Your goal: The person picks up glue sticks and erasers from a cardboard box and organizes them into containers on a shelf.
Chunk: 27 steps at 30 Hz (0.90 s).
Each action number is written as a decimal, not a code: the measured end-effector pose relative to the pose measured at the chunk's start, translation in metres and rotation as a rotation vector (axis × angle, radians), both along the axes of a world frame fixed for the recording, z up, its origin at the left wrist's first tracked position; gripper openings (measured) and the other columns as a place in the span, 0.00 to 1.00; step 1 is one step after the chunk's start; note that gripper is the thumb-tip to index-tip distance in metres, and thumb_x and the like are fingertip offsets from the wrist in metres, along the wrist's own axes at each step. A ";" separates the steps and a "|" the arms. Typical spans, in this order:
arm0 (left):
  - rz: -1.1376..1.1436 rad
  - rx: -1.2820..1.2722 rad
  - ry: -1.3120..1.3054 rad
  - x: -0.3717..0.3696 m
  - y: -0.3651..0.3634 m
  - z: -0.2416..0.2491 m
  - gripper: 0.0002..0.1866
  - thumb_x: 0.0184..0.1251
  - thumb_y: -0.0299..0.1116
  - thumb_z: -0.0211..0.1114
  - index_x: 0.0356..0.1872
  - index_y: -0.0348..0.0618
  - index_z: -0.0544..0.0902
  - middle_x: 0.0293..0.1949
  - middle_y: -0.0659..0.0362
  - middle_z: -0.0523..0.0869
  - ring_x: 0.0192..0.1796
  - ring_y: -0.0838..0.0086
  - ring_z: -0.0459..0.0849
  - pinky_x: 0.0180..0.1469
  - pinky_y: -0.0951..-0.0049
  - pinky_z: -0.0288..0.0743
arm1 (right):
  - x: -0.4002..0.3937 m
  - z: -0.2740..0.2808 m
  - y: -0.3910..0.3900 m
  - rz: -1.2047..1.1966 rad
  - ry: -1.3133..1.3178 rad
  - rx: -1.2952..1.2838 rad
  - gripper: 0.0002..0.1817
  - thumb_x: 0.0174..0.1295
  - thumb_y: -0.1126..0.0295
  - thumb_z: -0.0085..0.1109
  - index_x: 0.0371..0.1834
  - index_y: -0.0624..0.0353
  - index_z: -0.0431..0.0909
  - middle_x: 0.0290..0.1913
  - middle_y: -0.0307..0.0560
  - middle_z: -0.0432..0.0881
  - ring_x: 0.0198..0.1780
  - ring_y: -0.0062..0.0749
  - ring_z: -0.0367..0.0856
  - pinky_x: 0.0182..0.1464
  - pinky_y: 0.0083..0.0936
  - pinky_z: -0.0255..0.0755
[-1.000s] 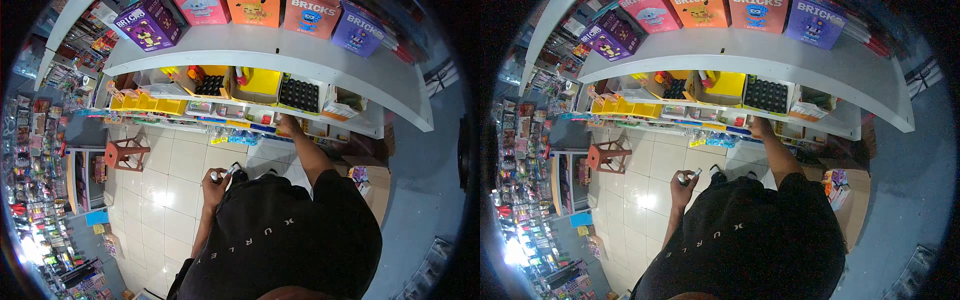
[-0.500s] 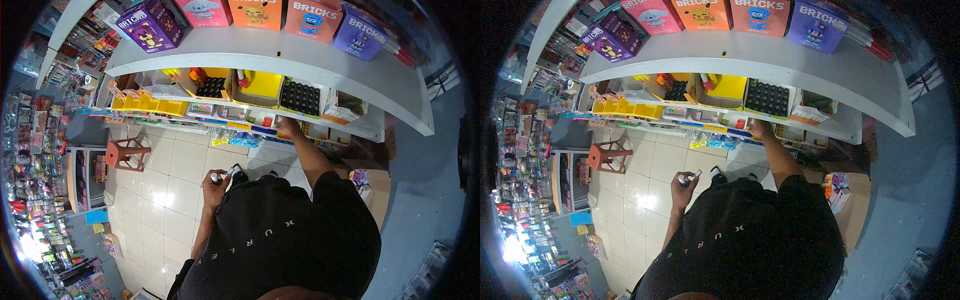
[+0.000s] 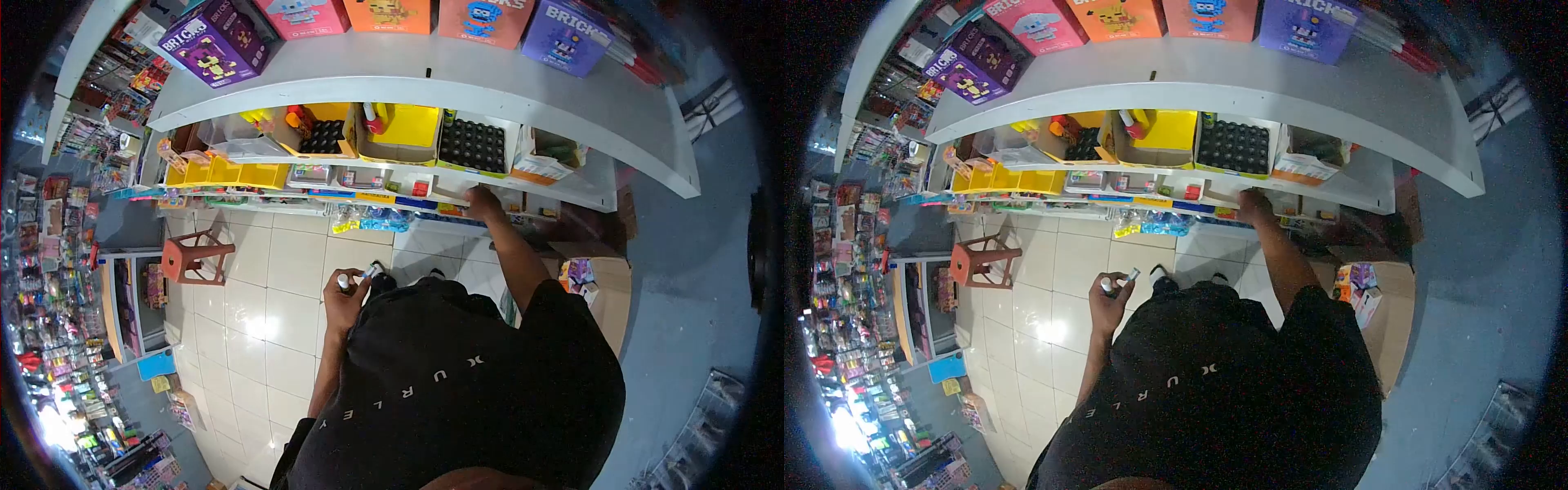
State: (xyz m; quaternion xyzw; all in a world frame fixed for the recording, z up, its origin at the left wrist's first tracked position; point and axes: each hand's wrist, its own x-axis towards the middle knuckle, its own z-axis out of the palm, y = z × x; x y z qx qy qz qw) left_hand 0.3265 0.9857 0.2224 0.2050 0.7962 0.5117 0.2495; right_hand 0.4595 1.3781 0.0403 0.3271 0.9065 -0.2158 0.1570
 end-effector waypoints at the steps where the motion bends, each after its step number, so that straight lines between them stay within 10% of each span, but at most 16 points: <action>1: -0.013 0.006 0.007 0.000 0.001 0.000 0.08 0.59 0.24 0.73 0.35 0.40 0.81 0.24 0.70 0.72 0.26 0.87 0.68 0.29 0.82 0.63 | 0.004 -0.004 -0.003 -0.015 0.047 0.003 0.22 0.43 0.64 0.75 0.43 0.57 0.82 0.48 0.52 0.82 0.54 0.44 0.80 0.53 0.38 0.77; 27: -0.079 0.019 0.095 0.000 0.006 0.000 0.11 0.59 0.22 0.73 0.32 0.41 0.76 0.30 0.66 0.81 0.27 0.86 0.69 0.29 0.81 0.65 | -0.009 0.016 -0.011 -0.066 -0.168 0.034 0.31 0.51 0.63 0.66 0.60 0.64 0.72 0.60 0.57 0.77 0.60 0.48 0.79 0.59 0.42 0.78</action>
